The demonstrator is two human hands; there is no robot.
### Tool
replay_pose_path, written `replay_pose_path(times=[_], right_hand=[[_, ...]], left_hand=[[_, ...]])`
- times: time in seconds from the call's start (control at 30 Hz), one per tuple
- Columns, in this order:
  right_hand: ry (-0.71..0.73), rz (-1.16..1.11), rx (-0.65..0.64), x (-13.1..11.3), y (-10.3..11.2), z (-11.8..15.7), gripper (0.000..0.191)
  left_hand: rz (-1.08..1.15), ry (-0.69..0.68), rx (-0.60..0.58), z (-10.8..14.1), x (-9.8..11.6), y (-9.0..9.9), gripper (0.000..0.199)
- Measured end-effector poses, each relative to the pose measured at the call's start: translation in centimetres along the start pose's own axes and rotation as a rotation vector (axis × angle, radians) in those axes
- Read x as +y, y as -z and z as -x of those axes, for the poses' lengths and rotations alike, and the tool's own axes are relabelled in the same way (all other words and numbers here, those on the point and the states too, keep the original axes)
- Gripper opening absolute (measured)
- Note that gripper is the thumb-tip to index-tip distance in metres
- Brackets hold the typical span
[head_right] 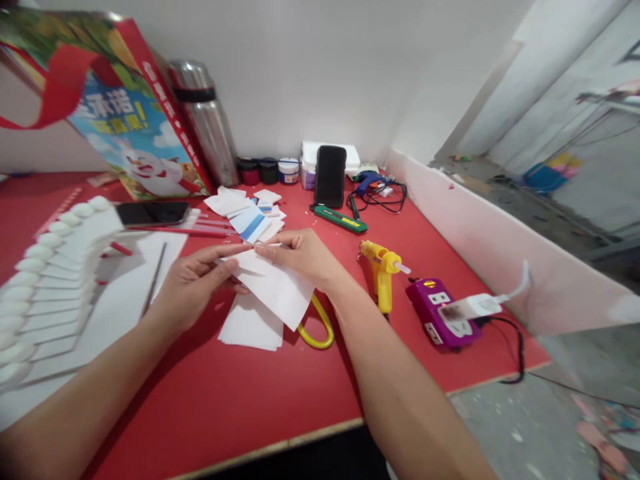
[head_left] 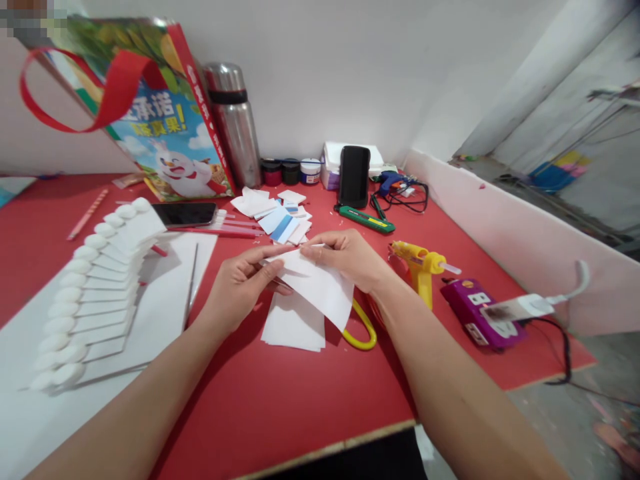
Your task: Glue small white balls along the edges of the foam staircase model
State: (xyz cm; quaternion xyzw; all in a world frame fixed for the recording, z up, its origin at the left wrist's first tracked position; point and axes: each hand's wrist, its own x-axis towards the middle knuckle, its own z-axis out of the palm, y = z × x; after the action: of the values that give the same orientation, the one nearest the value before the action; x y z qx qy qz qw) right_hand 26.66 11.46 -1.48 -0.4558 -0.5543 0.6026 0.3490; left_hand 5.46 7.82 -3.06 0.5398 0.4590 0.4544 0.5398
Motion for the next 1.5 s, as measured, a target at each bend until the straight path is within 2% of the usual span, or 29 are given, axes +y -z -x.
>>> replay_pose_path(times=[0.17,0.4,0.63,0.7,0.8,0.9,1.07,1.2,1.37,1.5], right_hand=[[-0.046,-0.044,0.047,-0.2,0.4,0.0,0.035],[-0.046,0.091,-0.035,-0.4,0.3,0.3,0.031],[-0.009,0.16,-0.031,-0.8,0.2,0.5,0.022],[0.004,0.209,-0.023,-0.9,0.1,0.5,0.021],[0.044,0.25,-0.033,-1.0,0.1,0.5,0.02],[0.079,0.211,-0.028,-0.9,0.0,0.5,0.02],[0.055,0.017,-0.097,-0.6,0.2,0.6,0.026],[0.094,-0.127,-0.129,-0.7,0.8,0.7,0.024],[0.077,-0.123,-0.157,-1.2,0.9,1.0,0.019],[0.092,-0.063,-0.163,-1.3,0.7,1.0,0.016]], left_hand=[[-0.01,-0.003,-0.09,0.3,0.6,-0.3,0.047],[0.15,0.01,-0.055,0.0,-1.0,0.2,0.031],[0.328,0.111,-0.081,-0.1,-0.4,0.3,0.029],[0.302,0.123,-0.082,-0.1,-0.4,0.3,0.03],[0.147,0.14,-0.06,-0.1,-0.8,0.5,0.03],[0.082,0.119,-0.048,-0.2,-1.2,0.5,0.03],[0.178,0.023,-0.025,-0.2,-0.8,0.4,0.026],[0.281,0.031,-0.024,-0.1,-0.1,0.2,0.024],[0.361,0.063,-0.046,0.1,0.3,0.3,0.019],[0.295,0.097,0.005,-0.1,-0.1,0.2,0.019]])
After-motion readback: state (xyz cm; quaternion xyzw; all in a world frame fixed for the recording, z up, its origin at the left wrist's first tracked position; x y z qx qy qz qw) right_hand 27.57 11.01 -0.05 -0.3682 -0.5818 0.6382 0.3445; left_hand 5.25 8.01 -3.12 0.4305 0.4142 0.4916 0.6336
